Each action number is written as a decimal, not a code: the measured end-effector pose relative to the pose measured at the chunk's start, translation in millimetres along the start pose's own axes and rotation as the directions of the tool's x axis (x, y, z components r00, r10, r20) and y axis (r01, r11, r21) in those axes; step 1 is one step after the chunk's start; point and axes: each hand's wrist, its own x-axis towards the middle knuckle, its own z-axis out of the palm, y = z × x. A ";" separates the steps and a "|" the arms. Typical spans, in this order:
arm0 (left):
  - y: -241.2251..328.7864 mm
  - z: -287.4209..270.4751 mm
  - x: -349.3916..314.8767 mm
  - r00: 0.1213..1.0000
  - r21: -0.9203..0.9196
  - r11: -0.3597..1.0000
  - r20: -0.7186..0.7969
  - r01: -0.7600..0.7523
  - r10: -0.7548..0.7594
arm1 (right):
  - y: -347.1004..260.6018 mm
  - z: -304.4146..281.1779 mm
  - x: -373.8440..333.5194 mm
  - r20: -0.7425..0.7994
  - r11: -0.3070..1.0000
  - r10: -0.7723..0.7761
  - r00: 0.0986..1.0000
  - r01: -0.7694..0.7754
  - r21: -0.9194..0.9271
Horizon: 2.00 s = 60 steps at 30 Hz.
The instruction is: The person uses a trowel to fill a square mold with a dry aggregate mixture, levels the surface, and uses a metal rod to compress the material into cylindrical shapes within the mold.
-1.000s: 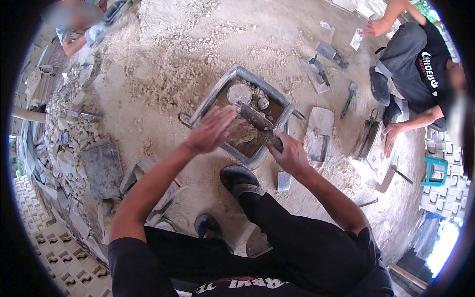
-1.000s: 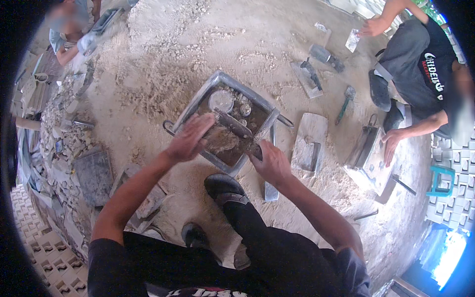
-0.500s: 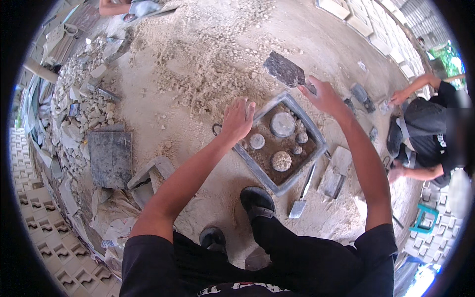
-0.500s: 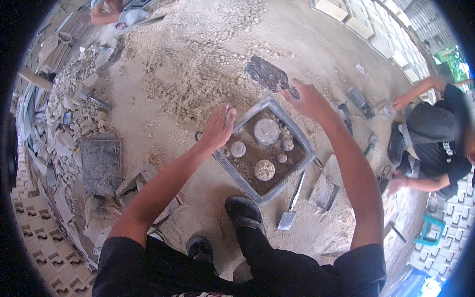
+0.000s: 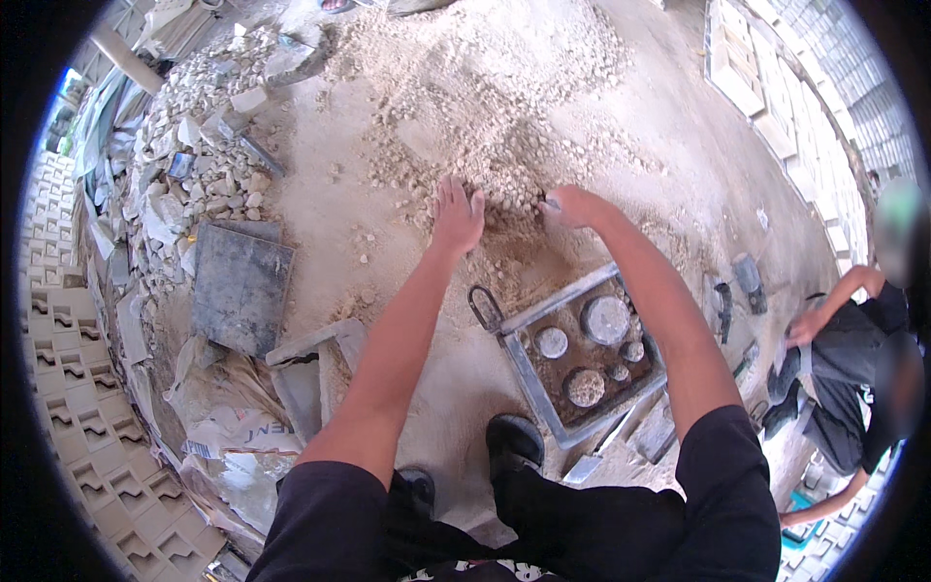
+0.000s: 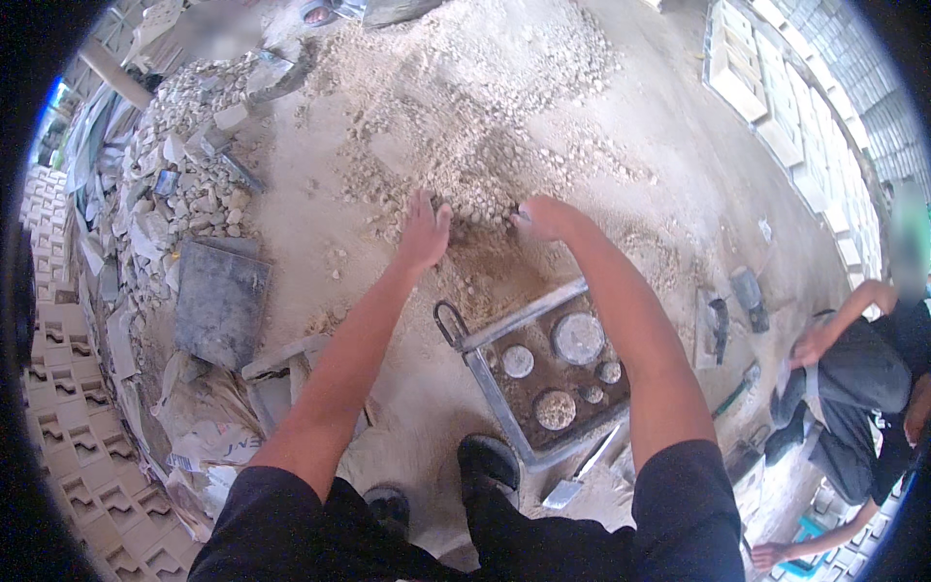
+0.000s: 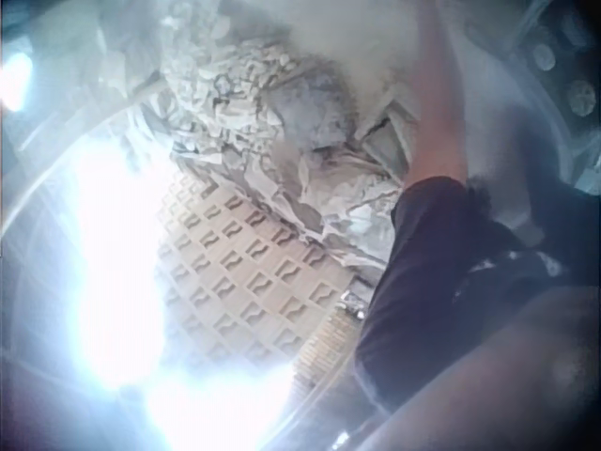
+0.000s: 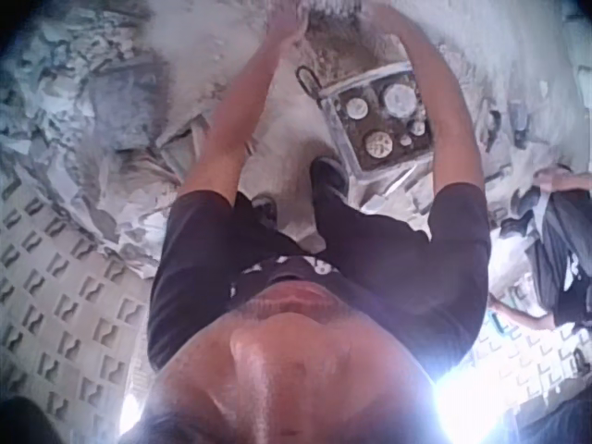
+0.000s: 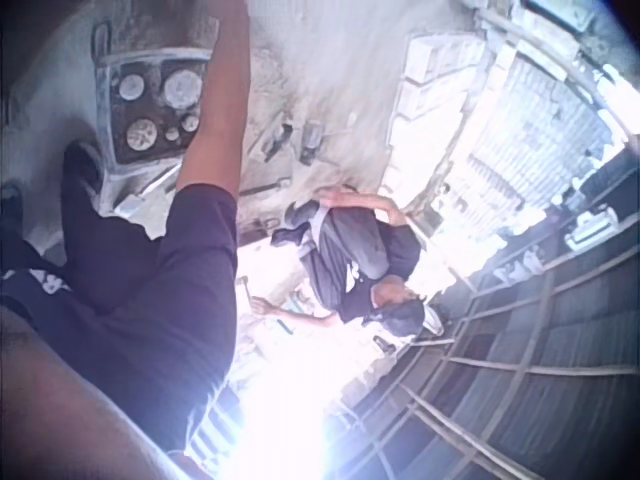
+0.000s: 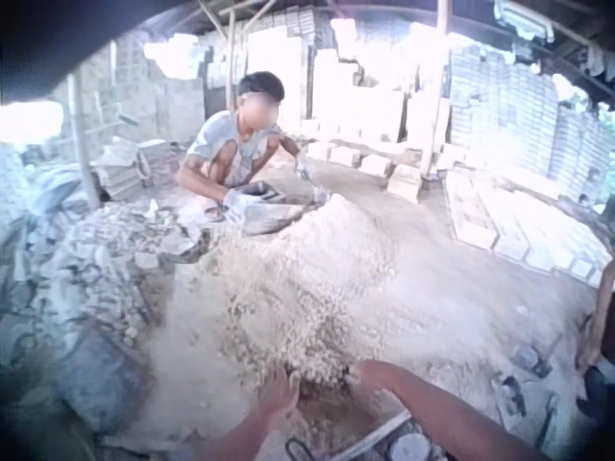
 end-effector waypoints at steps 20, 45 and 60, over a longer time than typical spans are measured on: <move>99.9 -30.0 -2.0 0.974 -0.858 0.490 -0.217 -0.156 -0.071 | -32.7 -58.0 -94.4 -0.331 0.975 0.149 0.932 -0.082 0.207; 129.1 16.1 -188.6 0.816 -0.419 0.735 -0.025 -0.533 0.578 | -104.9 58.1 -327.1 -0.363 0.878 0.466 0.807 -0.369 0.305; 135.6 19.6 -225.2 0.626 -0.182 0.666 0.234 -0.723 0.744 | -116.7 102.2 -390.1 -0.483 0.804 0.593 0.644 -0.511 0.305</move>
